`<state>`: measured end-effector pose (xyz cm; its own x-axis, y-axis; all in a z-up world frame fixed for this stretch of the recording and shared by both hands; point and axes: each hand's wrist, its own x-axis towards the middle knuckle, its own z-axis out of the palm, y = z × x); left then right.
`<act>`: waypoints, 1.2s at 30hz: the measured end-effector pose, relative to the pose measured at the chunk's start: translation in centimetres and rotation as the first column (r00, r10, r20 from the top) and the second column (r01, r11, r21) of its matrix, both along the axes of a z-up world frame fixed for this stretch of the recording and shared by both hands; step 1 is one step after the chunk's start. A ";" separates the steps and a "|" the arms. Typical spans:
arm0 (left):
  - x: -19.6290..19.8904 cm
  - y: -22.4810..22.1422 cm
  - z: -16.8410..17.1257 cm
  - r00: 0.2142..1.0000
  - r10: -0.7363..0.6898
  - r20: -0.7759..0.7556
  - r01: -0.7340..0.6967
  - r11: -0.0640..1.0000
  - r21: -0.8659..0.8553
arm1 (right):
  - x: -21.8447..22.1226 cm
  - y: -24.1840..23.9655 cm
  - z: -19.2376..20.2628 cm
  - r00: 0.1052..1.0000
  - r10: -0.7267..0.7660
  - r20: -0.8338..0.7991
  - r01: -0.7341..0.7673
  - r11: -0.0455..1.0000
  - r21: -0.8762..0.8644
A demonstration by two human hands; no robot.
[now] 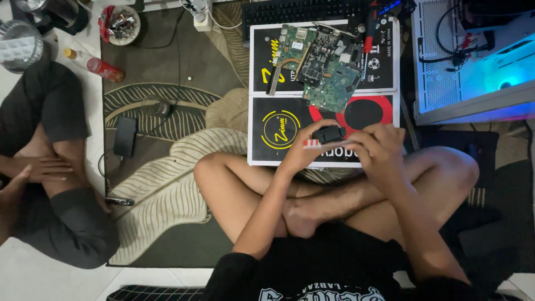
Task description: The person is repairing a computer motherboard by inspecting and manipulating small electronic components.
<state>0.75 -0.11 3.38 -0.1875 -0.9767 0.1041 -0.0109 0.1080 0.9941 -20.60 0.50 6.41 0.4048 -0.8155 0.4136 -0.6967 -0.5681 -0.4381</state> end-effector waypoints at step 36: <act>-0.1 0.1 -2.9 0.993 -0.050 -0.109 0.043 0.997 -0.067 | -3.1 -1.6 -3.1 1.000 0.000 0.008 0.001 0.992 -0.130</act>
